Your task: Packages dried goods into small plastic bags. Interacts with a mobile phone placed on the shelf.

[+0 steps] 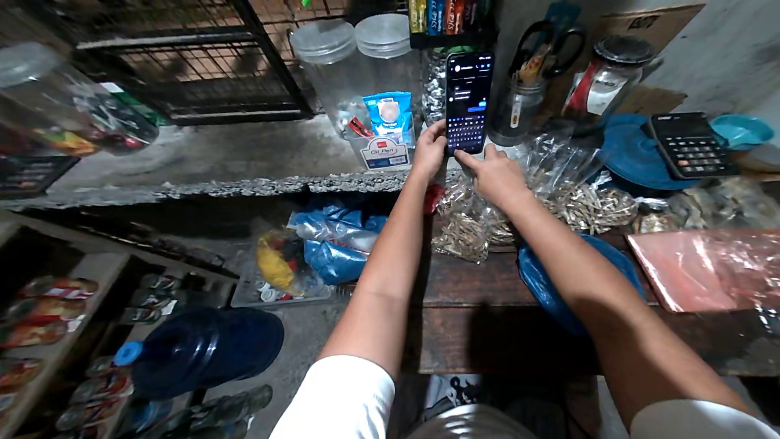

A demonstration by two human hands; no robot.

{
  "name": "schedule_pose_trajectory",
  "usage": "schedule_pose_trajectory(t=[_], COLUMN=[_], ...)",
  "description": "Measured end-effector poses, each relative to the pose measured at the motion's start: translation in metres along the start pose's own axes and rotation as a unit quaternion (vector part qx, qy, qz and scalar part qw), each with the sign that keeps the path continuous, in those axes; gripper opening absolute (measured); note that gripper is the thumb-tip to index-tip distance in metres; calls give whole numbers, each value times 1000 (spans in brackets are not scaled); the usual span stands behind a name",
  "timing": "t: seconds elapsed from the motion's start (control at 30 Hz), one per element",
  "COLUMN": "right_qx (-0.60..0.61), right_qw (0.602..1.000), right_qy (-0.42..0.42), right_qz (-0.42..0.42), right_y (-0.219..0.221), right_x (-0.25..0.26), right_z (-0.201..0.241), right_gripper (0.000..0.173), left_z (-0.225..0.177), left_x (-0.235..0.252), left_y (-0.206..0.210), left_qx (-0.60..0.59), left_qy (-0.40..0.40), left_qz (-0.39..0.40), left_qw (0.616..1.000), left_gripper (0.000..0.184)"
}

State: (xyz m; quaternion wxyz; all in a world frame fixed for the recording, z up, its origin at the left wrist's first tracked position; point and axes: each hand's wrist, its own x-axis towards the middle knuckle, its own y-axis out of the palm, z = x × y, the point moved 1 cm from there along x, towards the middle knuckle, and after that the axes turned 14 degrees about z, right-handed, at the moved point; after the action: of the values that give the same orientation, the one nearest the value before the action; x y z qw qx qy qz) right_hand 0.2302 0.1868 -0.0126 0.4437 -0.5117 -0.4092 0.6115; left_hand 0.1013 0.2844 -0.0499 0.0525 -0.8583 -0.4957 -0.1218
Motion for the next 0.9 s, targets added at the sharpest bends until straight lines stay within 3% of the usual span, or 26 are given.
schedule_pose_trajectory(t=[0.9], right_qx=[-22], right_qw=[1000], right_qy=[-2], right_qz=[1], right_y=[2], right_x=[5], right_z=[1], right_gripper=[73], left_z=[-1], left_x=[-1], left_y=[1], left_qx=[-8], left_qy=[7], left_qz=[-1], left_qw=[1000], left_gripper=[42])
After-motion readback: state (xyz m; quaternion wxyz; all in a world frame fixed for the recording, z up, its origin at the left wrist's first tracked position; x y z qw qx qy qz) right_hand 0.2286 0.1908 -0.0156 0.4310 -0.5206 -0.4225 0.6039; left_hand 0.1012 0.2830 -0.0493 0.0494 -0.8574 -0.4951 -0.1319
